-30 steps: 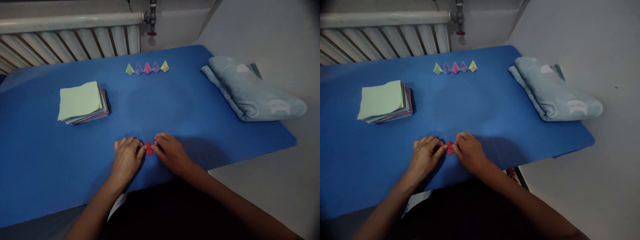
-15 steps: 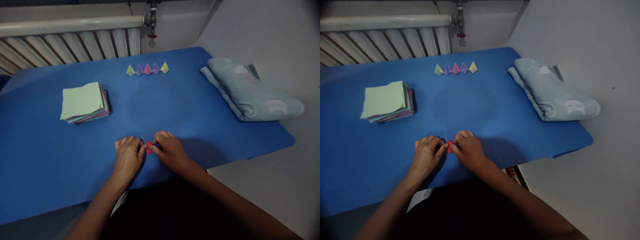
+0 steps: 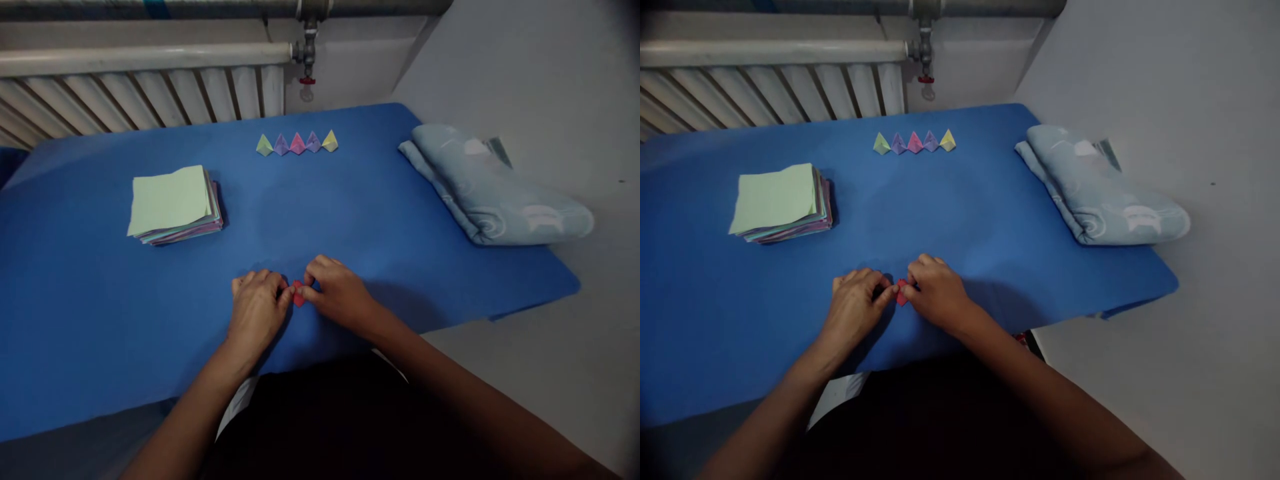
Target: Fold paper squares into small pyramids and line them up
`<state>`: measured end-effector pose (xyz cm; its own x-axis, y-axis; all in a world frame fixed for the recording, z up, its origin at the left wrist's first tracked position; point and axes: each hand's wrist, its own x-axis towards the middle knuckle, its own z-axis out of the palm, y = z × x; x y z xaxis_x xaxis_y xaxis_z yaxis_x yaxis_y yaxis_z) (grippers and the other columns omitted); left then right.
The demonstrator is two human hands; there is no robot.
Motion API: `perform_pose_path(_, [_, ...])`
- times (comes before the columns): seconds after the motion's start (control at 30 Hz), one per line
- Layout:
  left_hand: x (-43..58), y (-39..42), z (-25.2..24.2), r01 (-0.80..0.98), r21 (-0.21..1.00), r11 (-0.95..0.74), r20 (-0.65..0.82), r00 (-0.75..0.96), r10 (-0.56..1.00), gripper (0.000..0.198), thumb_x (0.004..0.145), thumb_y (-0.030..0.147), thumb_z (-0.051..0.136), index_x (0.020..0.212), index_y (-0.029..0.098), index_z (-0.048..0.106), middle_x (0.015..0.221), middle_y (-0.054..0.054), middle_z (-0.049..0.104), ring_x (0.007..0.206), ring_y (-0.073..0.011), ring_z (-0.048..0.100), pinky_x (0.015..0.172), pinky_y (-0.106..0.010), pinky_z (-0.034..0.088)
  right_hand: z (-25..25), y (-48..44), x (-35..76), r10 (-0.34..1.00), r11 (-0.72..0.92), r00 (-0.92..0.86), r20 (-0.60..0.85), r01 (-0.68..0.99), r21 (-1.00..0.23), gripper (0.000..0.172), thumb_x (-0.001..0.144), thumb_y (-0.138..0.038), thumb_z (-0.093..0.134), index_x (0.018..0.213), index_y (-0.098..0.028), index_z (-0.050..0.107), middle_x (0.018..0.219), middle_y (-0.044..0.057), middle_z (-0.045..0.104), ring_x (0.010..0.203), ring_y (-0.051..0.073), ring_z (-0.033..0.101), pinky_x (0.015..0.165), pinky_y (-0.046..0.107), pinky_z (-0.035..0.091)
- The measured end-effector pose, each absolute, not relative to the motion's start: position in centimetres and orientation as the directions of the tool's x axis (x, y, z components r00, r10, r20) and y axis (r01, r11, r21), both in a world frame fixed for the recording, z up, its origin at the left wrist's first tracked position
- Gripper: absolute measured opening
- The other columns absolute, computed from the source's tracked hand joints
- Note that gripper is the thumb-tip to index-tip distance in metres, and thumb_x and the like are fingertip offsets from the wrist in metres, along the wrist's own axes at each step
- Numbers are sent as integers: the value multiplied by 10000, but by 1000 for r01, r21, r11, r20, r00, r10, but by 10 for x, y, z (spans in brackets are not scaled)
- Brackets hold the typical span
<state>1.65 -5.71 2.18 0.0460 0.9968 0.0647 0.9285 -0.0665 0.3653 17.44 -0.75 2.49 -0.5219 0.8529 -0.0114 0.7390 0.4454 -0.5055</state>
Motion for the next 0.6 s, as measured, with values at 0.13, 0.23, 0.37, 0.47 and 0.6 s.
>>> perform_pose_path(0.13, [16, -58, 21, 928, 366, -75, 79, 50, 996, 200, 888, 306, 541, 742, 197, 622, 751, -34, 627, 759, -224, 545, 737, -392, 363, 27, -6, 174, 853, 432, -521, -29, 736, -521, 181, 868, -269, 615, 715, -187, 562, 819, 18, 569, 784, 160, 536, 707, 285, 392])
perform_pose_path(0.23, [14, -57, 21, 919, 381, -98, 103, 64, 993, 199, 884, 310, 544, 732, 202, 614, 737, -26, 630, 742, -214, 549, 724, -385, 367, 29, -5, 173, 850, 426, -524, -58, 747, -510, 182, 864, -286, 627, 723, -189, 563, 831, 19, 572, 790, 160, 538, 683, 276, 385])
perform_pose_path(0.37, [5, -47, 22, 920, 369, -128, 60, 114, 992, 186, 861, 316, 571, 712, 214, 617, 726, -24, 659, 684, -206, 573, 665, -369, 369, 31, -4, 172, 842, 437, -533, -86, 766, -472, 176, 876, -293, 607, 741, -191, 559, 859, 21, 573, 799, 162, 535, 640, 267, 358])
perform_pose_path(0.47, [-2, -36, 23, 933, 323, -160, -19, 176, 984, 205, 835, 335, 603, 666, 219, 614, 677, -19, 658, 615, -196, 575, 608, -353, 354, 31, -3, 174, 830, 444, -551, -87, 748, -494, 187, 879, -298, 603, 735, -190, 552, 849, 17, 563, 779, 154, 527, 635, 266, 355])
perform_pose_path(0.6, [-6, -32, 24, 934, 297, -198, -42, 220, 975, 206, 831, 363, 608, 682, 220, 607, 672, -4, 661, 604, -181, 579, 606, -340, 351, 30, 1, 180, 811, 430, -578, -90, 693, -579, 120, 836, -198, 624, 746, -185, 547, 813, 3, 540, 729, 134, 506, 637, 258, 365])
